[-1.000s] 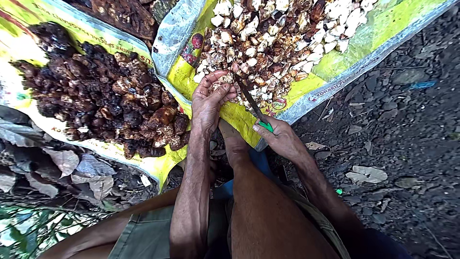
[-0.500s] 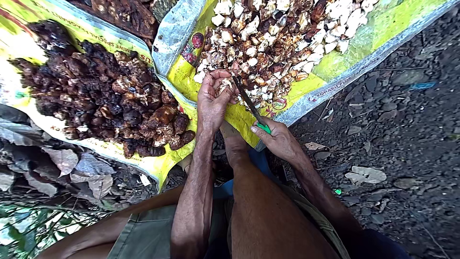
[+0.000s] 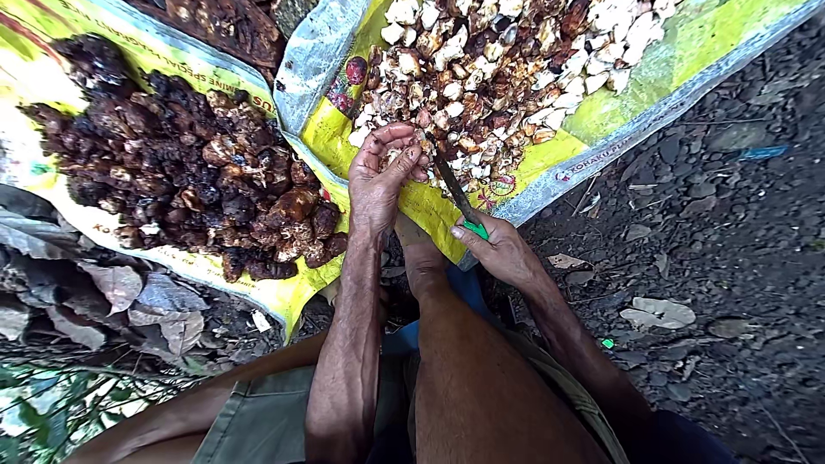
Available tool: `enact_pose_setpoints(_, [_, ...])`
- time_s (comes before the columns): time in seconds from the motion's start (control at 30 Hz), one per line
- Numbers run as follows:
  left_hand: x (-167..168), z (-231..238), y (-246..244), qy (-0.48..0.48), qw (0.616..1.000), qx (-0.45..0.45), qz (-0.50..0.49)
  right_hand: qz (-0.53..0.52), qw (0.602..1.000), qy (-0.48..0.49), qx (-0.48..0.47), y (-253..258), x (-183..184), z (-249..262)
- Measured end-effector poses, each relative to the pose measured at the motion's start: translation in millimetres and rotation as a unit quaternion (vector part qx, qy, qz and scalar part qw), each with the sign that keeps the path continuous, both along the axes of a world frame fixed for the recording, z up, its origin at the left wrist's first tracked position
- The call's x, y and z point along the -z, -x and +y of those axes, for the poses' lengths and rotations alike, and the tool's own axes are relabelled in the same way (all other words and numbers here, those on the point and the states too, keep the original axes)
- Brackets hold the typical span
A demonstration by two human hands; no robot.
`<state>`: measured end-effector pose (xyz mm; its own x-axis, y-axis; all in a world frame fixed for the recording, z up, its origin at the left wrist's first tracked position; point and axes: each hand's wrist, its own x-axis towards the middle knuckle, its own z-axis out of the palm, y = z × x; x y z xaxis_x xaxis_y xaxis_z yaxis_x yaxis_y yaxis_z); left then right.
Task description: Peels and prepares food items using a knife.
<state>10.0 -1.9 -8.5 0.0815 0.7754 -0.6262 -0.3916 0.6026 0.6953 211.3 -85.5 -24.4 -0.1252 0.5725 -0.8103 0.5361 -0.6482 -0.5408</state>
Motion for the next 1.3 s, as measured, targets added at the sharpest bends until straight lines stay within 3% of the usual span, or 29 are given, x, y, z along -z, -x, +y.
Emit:
enact_pose_setpoints(0.33, [-9, 2, 4, 0.019, 0.998, 0.061, 0.007, -0.001, 1.000, 0.025, -0.011, 1, 1, 1])
enact_pose_setpoints(0.43, [-46, 26, -9, 0.175, 0.977, 0.081, 0.095, -0.009, 1.000, 0.020, -0.020, 2, 0, 2])
enact_pose_setpoints(0.5, [-17, 7, -1, 0.040, 0.997, 0.048, 0.044, -0.021, 0.999, 0.011, -0.024, 3, -1, 2])
enact_pose_setpoints(0.57, [-3, 1, 0, -0.011, 0.999, 0.032, 0.031, -0.032, 0.999, 0.000, -0.023, 3, -1, 0])
enact_pose_setpoints(0.87, [-16, 8, -5, 0.019, 0.990, 0.047, 0.130, -0.033, 0.998, -0.059, 0.018, 2, 1, -2])
enact_pose_setpoints(1.3, [-19, 12, -5, 0.032, 0.989, 0.067, 0.124, -0.040, 0.997, -0.066, 0.012, 4, 3, -2])
